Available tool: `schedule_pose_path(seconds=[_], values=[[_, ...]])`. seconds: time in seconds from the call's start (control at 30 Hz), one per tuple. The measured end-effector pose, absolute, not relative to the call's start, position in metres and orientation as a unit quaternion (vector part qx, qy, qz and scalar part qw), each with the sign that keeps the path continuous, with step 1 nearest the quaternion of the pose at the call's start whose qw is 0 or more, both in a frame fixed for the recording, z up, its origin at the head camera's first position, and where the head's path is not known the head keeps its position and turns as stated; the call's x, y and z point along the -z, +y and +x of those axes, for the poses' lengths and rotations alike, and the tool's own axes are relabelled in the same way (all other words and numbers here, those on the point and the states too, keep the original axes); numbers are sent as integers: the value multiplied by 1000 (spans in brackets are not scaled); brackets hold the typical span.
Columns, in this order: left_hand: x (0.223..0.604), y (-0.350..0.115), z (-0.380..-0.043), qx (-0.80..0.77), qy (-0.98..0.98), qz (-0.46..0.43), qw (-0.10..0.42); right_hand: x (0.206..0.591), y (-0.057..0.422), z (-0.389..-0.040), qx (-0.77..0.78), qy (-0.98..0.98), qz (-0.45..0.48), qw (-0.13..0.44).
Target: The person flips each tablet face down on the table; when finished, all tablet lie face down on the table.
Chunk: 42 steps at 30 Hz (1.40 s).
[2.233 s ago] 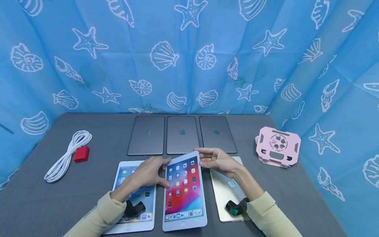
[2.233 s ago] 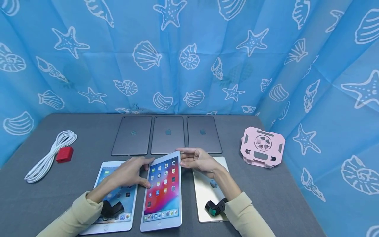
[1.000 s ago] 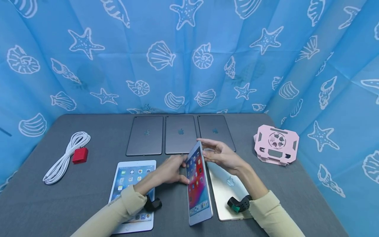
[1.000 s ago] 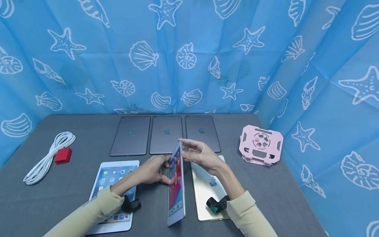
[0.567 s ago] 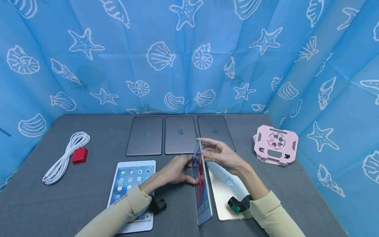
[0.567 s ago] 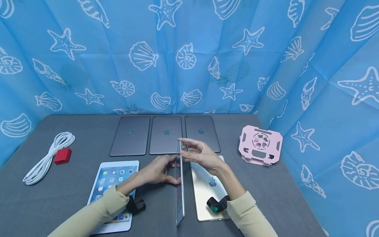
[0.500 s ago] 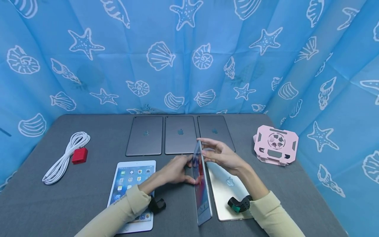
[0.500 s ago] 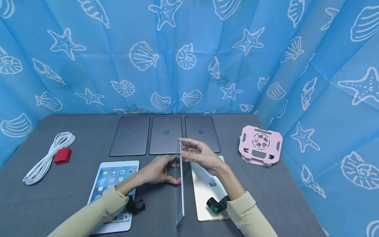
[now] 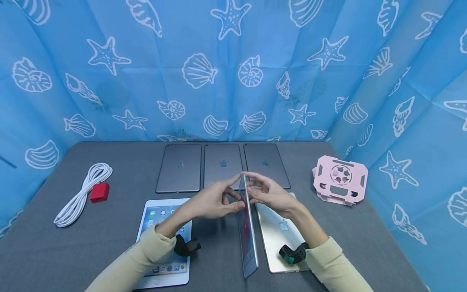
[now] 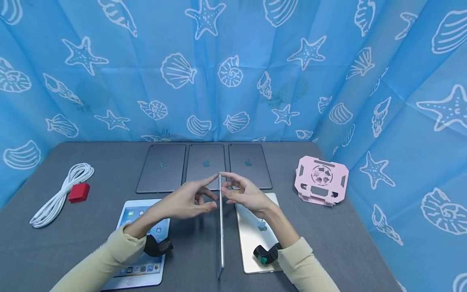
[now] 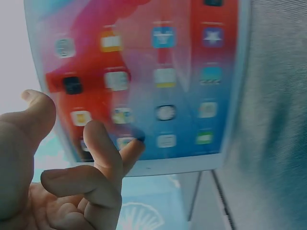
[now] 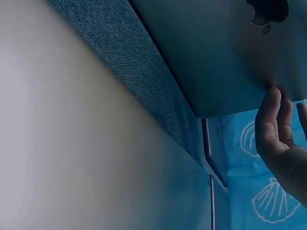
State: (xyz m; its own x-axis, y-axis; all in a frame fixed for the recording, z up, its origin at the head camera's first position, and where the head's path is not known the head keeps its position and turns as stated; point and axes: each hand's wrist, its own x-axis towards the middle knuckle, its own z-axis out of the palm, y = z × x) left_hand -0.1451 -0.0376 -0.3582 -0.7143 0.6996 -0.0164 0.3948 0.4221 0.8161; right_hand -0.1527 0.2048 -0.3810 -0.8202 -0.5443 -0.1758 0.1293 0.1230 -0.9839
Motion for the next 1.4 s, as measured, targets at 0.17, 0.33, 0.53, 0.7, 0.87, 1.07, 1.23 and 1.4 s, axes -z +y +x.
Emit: schedule_pose_path(seconds=[0.17,0.33,0.53,0.7,0.87,1.07,1.23,1.4], values=[[347,-42,-143,-420,824,341,170,388,201,-154,639,708,-141,267],[342,-46,-143,-412,829,343,161,393,196,-156,615,724,-141,280],[342,-53,-143,-407,831,340,163,396,192,-157,581,747,-145,289],[342,-58,-144,-401,835,342,159,401,192,-159,553,764,-160,292],[343,-65,-144,-405,839,321,169,403,191,-158,521,786,-173,286],[343,-75,-144,-418,845,283,176,402,186,-155,484,814,-177,270],[345,-84,-146,-426,845,266,185,402,181,-153,455,833,-178,258],[348,-92,-146,-435,842,255,192,402,178,-151,424,851,-200,236]])
